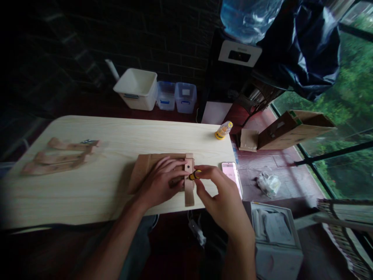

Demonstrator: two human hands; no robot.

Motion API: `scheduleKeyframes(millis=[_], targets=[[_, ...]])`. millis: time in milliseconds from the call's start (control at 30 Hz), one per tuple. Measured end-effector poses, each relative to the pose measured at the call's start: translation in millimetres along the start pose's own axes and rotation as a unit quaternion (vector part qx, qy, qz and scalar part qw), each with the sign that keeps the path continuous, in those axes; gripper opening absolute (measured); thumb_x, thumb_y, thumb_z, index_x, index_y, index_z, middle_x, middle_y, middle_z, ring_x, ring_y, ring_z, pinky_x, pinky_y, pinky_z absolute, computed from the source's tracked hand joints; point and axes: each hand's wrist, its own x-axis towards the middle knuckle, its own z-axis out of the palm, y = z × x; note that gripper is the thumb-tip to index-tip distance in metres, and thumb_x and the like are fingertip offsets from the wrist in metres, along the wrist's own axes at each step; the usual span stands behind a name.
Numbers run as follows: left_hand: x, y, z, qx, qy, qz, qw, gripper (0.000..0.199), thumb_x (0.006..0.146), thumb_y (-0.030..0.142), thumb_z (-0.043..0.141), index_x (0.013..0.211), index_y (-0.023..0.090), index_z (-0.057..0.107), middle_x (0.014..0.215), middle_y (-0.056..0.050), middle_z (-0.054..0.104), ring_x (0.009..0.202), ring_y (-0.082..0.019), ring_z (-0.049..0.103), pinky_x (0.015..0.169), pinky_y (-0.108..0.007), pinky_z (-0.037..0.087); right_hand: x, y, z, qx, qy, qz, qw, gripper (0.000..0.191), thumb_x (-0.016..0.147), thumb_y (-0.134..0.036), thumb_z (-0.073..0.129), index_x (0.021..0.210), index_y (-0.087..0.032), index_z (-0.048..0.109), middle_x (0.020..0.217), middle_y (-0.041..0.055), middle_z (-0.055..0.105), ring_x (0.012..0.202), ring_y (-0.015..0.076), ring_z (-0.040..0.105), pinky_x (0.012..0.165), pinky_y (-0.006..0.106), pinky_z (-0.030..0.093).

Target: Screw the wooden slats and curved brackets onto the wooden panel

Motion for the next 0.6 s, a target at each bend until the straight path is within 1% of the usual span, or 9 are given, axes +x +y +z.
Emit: scheduleKeyframes(millis=[167,333,467,600], targets=[[1.9,0.0,-0.8,-0.005,0.005,0.003,1.0,0.024,0.089,0.017,0.065,0.105,0.032,0.072,0.136,0.001,0.065,0.128,-0.021,0.058,0.119,-0.058,0.034,-6.5,0.2,-1.7,-0.022,-0.006,-0.026,0.999,0.015,0.092,-0.018,0.065,0.105,-0.027,0.066,0.116,0.0056,0.075,0.108,0.0213,0.072,0.09,0.035,0.06],[3.9,-0.8,1.3,-0.009,0.004,-0.009,1.0,0.012,0.091,0.023,0.066,0.097,0.03,0.073,0.136,0.001,0.065,0.127,-0.021,0.058,0.12,-0.056,0.033,-11.5,8.2,1.6,-0.026,0.023,-0.054,0.998,0.015,0.092,-0.018,0.067,0.104,-0.027,0.067,0.113,0.0047,0.075,0.103,0.0201,0.073,0.086,0.033,0.062],[5.2,0.7,2.9,-0.003,0.005,-0.015,1.0,0.012,0.093,0.024,0.064,0.097,0.03,0.073,0.137,0.002,0.065,0.128,-0.02,0.057,0.121,-0.056,0.033,-13.7,14.1,3.2,-0.031,0.033,-0.06,0.997,0.017,0.091,-0.019,0.068,0.105,-0.028,0.067,0.113,0.0052,0.074,0.104,0.0215,0.073,0.087,0.036,0.062],[5.8,1.8,2.5,-0.003,0.007,-0.013,1.0,0.012,0.092,0.024,0.065,0.097,0.031,0.073,0.135,0.002,0.066,0.126,-0.021,0.058,0.119,-0.058,0.034,-15.1,15.3,2.8,-0.031,0.033,-0.048,0.998,0.024,0.093,-0.02,0.066,0.115,-0.029,0.065,0.121,0.0075,0.072,0.112,0.0242,0.071,0.093,0.042,0.061]])
